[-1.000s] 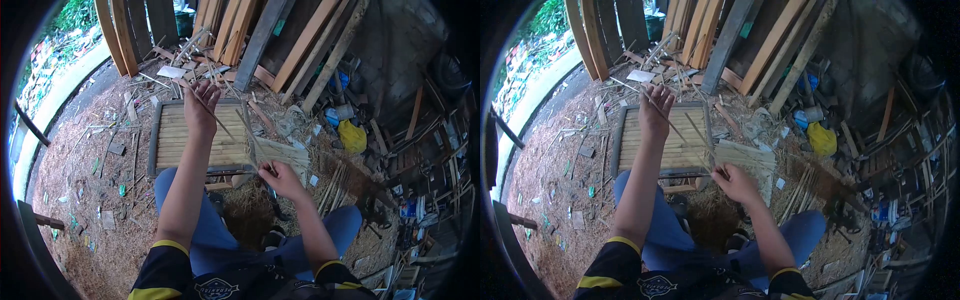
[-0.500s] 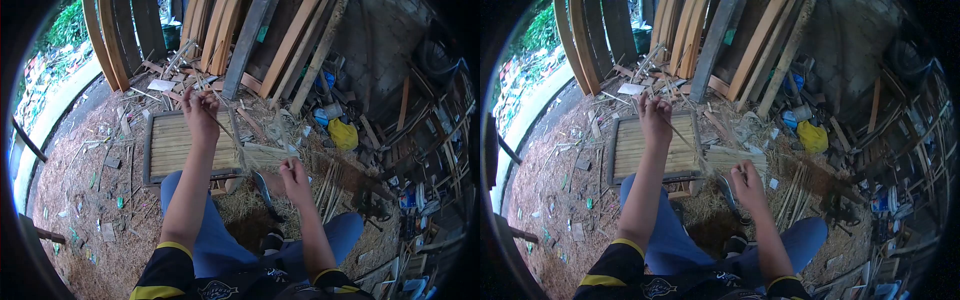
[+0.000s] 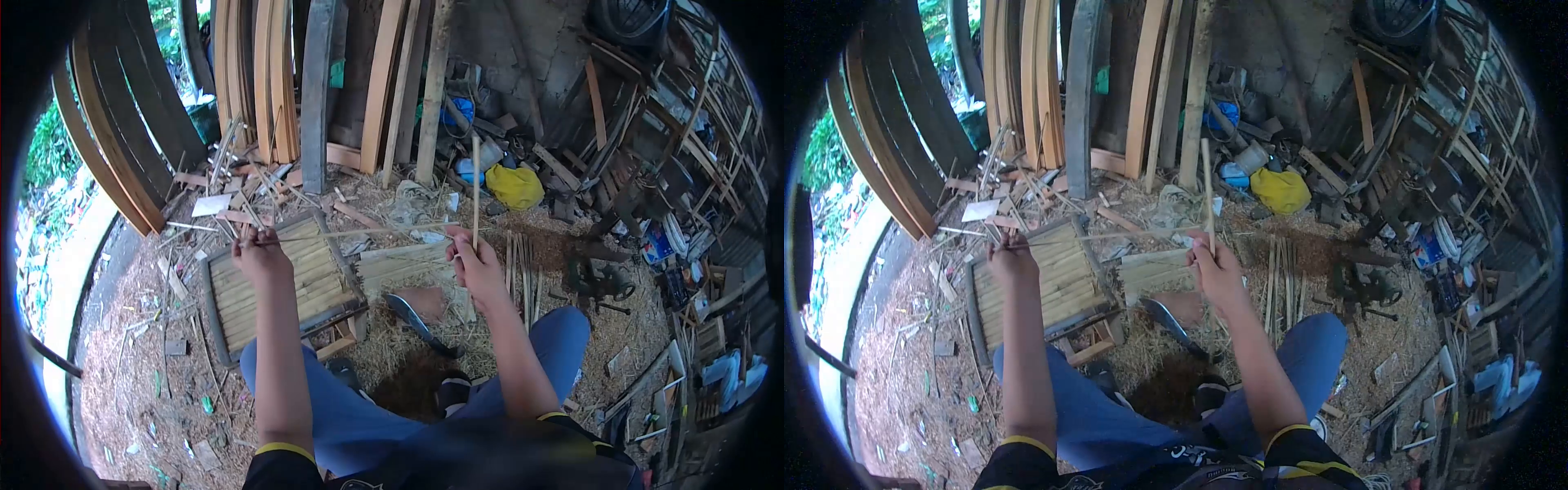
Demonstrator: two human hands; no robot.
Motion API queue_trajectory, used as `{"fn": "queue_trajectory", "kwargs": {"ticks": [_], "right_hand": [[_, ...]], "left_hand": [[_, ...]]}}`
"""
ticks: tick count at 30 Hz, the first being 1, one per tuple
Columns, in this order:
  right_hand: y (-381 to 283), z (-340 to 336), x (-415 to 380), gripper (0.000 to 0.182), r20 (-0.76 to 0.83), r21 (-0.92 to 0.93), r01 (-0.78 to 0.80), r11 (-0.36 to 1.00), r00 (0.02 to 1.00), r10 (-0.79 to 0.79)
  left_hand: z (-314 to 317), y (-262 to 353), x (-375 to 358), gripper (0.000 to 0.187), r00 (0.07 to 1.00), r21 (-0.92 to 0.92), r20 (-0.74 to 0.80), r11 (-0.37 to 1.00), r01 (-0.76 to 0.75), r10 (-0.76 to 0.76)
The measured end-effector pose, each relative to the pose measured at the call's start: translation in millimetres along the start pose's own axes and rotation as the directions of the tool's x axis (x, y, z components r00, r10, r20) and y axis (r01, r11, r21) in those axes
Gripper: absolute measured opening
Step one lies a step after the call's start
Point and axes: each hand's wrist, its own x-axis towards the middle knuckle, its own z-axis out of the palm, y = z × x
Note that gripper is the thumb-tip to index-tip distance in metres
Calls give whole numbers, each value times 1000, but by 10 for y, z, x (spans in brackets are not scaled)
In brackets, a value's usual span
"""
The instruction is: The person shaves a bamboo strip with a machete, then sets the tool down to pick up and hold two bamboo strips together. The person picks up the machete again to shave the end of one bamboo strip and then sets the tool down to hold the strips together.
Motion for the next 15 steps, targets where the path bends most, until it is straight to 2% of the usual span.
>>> {"fn": "queue_trajectory", "kwargs": {"ticks": [1, 5, 8, 9, 12, 13, 14, 15], "right_hand": [[-23, 30, 21, 26, -27, 47, 21, 999, 999, -20], [-130, 85, 92, 22, -143, 193, 69, 979, 989, -41], [-201, 37, 165, 19, -199, 252, 111, 961, 978, -60], [-243, 27, 180, 19, -212, 267, 130, 955, 975, -73], [-402, 18, 173, 19, -295, 243, 189, 951, 949, -113], [-446, 30, 164, 19, -336, 214, 199, 956, 934, -119], [-444, 3, 179, 19, -304, 180, 225, 957, 938, -164], [-467, -16, 174, 19, -271, 146, 251, 957, 940, -206]], "left_hand": [[-12, -24, -46, 34, 998, -12, 57, 1000, -10, 10], [-108, -93, -152, 31, 999, 98, 36, 995, 29, -32], [-170, -126, -330, 32, 989, 159, 110, 984, 77, -95], [-210, -147, -381, 31, 989, 181, 92, 979, 97, -116], [-401, -150, -414, 33, 960, 486, 128, 860, 157, -248], [-337, -91, -545, 32, 980, 744, -6, 654, 136, -198], [-433, -154, -491, 32, 977, 813, 202, 568, -125, -75], [-427, -184, -545, 31, 910, 813, 413, 444, -378, 17]]}}
